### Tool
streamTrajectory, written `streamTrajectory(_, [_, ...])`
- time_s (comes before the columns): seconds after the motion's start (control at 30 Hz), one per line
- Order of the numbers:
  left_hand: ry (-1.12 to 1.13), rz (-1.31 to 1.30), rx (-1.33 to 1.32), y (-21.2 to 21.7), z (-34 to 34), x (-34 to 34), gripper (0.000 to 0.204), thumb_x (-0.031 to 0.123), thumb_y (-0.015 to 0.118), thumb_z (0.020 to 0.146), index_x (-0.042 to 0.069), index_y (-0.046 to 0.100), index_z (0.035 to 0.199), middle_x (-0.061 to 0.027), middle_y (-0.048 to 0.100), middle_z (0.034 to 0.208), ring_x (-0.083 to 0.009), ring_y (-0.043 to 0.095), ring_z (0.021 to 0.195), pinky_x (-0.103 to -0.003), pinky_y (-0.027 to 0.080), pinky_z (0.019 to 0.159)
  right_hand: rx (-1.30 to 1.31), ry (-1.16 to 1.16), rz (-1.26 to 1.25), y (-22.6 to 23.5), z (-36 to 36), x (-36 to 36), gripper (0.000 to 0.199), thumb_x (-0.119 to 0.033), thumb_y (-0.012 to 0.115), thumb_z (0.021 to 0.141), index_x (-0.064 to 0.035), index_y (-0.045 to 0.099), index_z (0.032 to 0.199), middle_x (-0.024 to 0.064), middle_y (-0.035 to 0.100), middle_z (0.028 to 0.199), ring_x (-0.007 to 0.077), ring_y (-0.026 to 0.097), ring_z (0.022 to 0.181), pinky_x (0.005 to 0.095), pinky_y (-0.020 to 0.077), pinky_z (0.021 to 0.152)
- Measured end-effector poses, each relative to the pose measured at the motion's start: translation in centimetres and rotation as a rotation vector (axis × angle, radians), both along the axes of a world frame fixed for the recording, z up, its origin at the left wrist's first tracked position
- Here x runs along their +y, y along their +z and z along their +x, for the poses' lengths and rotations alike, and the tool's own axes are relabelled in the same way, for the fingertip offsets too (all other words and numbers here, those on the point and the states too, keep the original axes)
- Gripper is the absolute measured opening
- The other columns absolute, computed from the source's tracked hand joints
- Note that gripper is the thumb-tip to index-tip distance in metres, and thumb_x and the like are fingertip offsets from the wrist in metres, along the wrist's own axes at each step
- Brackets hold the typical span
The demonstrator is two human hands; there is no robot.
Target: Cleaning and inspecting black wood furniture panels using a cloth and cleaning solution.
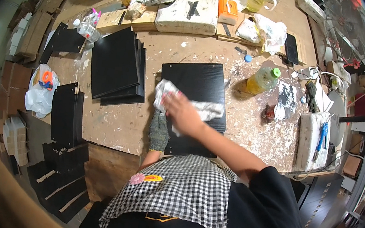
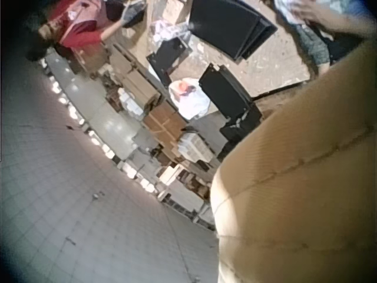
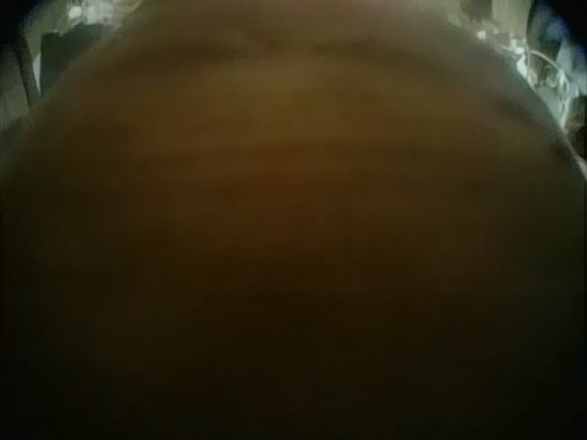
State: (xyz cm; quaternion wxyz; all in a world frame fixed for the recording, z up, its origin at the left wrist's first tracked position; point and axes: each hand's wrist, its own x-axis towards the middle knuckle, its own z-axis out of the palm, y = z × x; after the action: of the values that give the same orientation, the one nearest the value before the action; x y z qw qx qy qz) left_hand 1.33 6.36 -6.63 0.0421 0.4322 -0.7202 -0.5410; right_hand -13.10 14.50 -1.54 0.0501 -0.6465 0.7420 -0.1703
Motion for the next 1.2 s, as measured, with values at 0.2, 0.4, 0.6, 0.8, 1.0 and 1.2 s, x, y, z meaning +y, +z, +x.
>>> streamTrajectory(0.2, [-0.001, -0.373, 0.268, 1.2, -0.4, 0.9, 0.049, 0.030, 0.039, 0.108, 0.005, 0.041, 0.149, -0.0228, 0.051, 0.144, -0.0386, 0.050, 0.131, -0.042, 0.041, 0.107, 0.053, -0.169, -0.177, -1.6, -6.1, -6.5, 0.042, -0.020, 0.056, 0.095, -0.0083, 0.058, 0.135, 0.0079, 0.050, 0.148, 0.0278, 0.042, 0.141, 0.0460, 0.0297, 0.118])
streamTrajectory(0.4, [0.133, -0.350, 0.242, 0.3, -0.3, 1.0, 0.052, 0.027, 0.039, 0.108, 0.003, 0.032, 0.153, -0.0221, 0.042, 0.152, -0.0345, 0.044, 0.138, -0.042, 0.037, 0.111, 0.167, -0.059, -0.138, -2.0, -5.0, -6.3, 0.046, -0.020, 0.056, 0.092, -0.0079, 0.057, 0.137, 0.0081, 0.048, 0.150, 0.0284, 0.039, 0.142, 0.0454, 0.0295, 0.118])
streamTrajectory(0.6, [0.375, -0.130, 0.395, -0.4, -0.8, 1.1, 0.057, 0.010, 0.042, 0.103, 0.000, 0.021, 0.155, -0.0247, 0.038, 0.153, -0.0361, 0.039, 0.141, -0.043, 0.034, 0.115, -0.001, 0.109, -0.026, 0.0, 1.4, 0.4, 0.047, -0.018, 0.054, 0.095, -0.0093, 0.055, 0.141, 0.0078, 0.044, 0.154, 0.0260, 0.036, 0.146, 0.0483, 0.0240, 0.122])
streamTrajectory(0.8, [0.202, -0.533, 0.188, 2.7, -0.7, 1.3, 0.057, 0.006, 0.040, 0.097, -0.004, 0.026, 0.152, -0.0291, 0.035, 0.152, -0.0452, 0.035, 0.139, -0.049, 0.028, 0.116, 0.142, -0.122, -0.186, -2.2, -7.4, -7.3, 0.042, -0.024, 0.055, 0.096, -0.0093, 0.060, 0.135, 0.0077, 0.053, 0.146, 0.0263, 0.041, 0.141, 0.0434, 0.0308, 0.117])
streamTrajectory(1.0, [0.289, -0.446, 0.252, -0.7, 0.0, 1.1, 0.056, 0.007, 0.042, 0.098, -0.003, 0.028, 0.152, -0.0282, 0.038, 0.151, -0.0421, 0.037, 0.140, -0.047, 0.029, 0.117, 0.001, 0.049, -0.018, 0.8, 2.3, 2.8, 0.054, -0.017, 0.058, 0.091, -0.0074, 0.050, 0.144, 0.0081, 0.042, 0.155, 0.0271, 0.034, 0.146, 0.0440, 0.0240, 0.122])
streamTrajectory(1.2, [0.251, -0.447, 0.360, 0.5, 0.9, 0.0, 0.045, 0.010, 0.041, 0.104, -0.003, 0.037, 0.148, -0.0226, 0.045, 0.147, -0.0340, 0.045, 0.136, -0.041, 0.036, 0.115, -0.151, -0.199, -0.120, 1.7, 0.5, 14.7, 0.039, -0.001, 0.057, 0.087, -0.0048, 0.063, 0.126, 0.0144, 0.060, 0.134, 0.0307, 0.054, 0.128, 0.0434, 0.0412, 0.109])
